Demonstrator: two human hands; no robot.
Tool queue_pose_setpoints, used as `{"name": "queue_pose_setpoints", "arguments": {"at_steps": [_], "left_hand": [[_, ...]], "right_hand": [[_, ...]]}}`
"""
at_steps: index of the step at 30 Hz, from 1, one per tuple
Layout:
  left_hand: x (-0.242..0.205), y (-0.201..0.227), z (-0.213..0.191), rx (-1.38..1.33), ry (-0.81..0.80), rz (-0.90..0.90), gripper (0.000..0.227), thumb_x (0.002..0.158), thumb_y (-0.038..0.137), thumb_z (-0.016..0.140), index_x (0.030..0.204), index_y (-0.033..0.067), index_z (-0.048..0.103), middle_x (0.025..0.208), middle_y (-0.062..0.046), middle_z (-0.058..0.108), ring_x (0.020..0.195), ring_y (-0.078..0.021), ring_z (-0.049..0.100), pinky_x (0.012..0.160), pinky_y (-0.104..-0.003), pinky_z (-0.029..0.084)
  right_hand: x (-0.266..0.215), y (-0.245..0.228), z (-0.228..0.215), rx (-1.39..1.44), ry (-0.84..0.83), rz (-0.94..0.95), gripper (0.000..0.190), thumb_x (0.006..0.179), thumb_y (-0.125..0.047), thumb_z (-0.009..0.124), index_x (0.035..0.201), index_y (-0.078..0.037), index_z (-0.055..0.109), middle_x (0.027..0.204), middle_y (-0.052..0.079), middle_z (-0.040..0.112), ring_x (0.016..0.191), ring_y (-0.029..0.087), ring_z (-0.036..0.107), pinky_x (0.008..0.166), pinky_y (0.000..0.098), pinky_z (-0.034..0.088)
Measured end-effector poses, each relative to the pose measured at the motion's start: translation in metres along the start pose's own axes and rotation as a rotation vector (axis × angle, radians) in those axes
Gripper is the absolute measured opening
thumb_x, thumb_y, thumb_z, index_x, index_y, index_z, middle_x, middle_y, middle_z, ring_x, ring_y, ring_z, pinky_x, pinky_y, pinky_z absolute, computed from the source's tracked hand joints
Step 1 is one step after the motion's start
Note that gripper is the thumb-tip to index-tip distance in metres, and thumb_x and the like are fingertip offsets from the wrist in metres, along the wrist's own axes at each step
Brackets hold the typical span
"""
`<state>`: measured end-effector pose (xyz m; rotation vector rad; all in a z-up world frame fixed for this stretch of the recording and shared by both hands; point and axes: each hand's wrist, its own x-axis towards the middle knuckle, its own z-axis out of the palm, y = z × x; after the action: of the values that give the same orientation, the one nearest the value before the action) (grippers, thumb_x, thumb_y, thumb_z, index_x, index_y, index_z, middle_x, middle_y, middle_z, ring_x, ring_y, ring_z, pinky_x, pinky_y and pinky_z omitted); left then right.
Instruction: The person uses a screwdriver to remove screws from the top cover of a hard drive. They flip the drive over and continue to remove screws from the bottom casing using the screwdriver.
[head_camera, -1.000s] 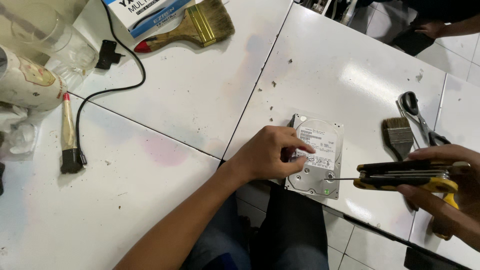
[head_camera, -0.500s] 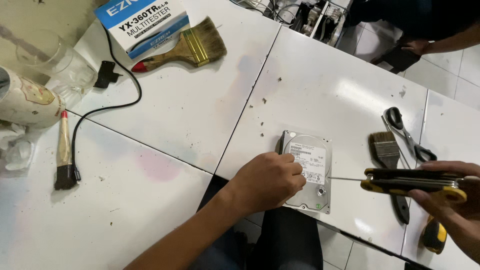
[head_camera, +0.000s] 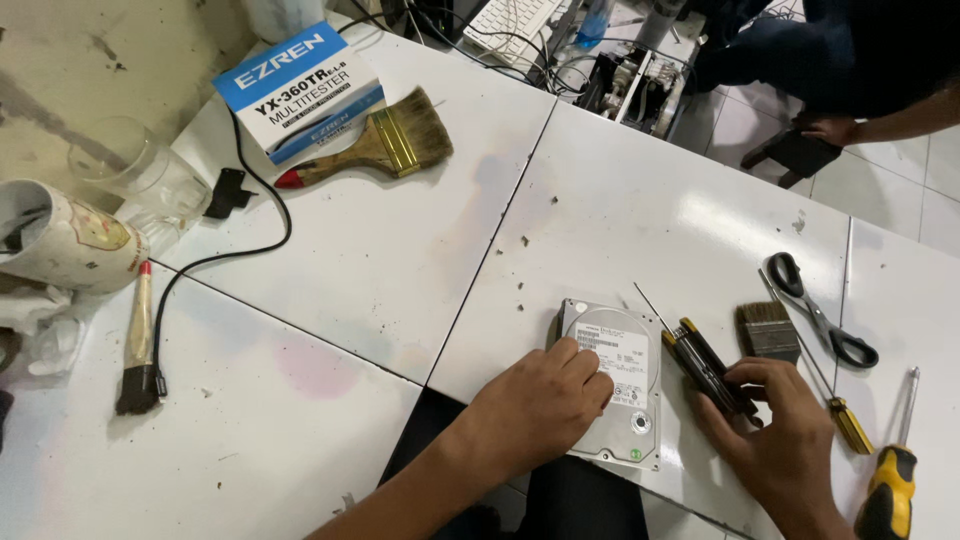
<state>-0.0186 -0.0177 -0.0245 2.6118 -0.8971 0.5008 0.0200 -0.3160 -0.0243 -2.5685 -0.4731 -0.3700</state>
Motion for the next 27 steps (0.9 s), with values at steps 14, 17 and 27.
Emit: {"name": "queue_pose_setpoints", "arguments": {"at_steps": [14,17,27], "left_hand": [[0.003,-0.010,-0.008,-0.016,0.068,0.018,0.018,0.112,0.021,0.060,0.099,0.0101,0.064,0.095,-0.009,0.059,0.093,-0.0279,0.056,0.069,-0.040,0.047],[0.007,-0.018,-0.011,-0.077,0.092,0.001,0.018,0.113,0.023,0.058,0.102,0.0083,0.062,0.099,-0.010,0.059,0.095,-0.0299,0.056,0.073,-0.042,0.048],[0.009,-0.019,-0.016,-0.381,0.166,-0.175,0.018,0.111,0.023,0.056,0.109,0.0059,0.062,0.106,-0.012,0.061,0.102,-0.0329,0.052,0.084,-0.048,0.046]], "right_hand": [[0.014,-0.087,0.011,0.093,-0.060,-0.198,0.029,0.086,-0.015,0.086,0.113,-0.008,0.078,0.117,0.012,0.072,0.111,0.029,0.067,0.094,0.0407,0.056],[0.026,-0.104,0.017,0.143,-0.169,-0.121,0.026,0.084,-0.024,0.086,0.108,-0.012,0.084,0.109,0.006,0.077,0.105,0.023,0.068,0.085,0.0363,0.059],[0.039,-0.115,0.018,0.671,-0.285,0.180,0.019,0.088,-0.011,0.082,0.105,-0.006,0.089,0.107,0.009,0.084,0.099,0.016,0.078,0.080,0.0254,0.059]]}}
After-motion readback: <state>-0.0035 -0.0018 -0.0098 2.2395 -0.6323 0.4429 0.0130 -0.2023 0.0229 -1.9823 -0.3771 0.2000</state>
